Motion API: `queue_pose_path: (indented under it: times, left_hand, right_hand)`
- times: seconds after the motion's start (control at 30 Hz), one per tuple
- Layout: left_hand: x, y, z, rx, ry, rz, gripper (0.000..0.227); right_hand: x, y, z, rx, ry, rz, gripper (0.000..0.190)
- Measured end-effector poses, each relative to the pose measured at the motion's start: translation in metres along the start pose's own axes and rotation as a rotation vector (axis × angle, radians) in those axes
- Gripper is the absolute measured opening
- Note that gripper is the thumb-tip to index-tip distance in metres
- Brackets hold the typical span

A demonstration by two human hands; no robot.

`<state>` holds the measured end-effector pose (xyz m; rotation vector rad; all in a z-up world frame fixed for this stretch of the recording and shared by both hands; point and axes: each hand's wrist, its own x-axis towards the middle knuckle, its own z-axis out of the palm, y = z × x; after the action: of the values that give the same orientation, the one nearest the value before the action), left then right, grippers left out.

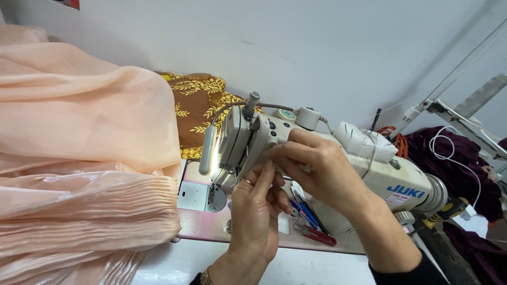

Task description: Threading an industrial sewing machine and sewing pleats into a light pink fabric

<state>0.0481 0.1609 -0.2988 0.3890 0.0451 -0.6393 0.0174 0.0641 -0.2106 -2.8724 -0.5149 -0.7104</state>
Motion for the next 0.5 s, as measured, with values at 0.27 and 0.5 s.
queue_pose_path:
  times: [0.27, 0.5]
  left_hand:
    - [-0.024, 0.026, -0.020, 0.250, -0.137, -0.057, 0.018]
    - [-0.011, 0.047, -0.080, 0.935, -0.419, 0.090, 0.027]
  right_hand:
    - [-0.023, -0.018, 0.013, 0.002, 0.214, -0.040, 0.009]
    - [-0.062, -0.025, 0.015, 0.700, 0.425, 0.036, 0.010]
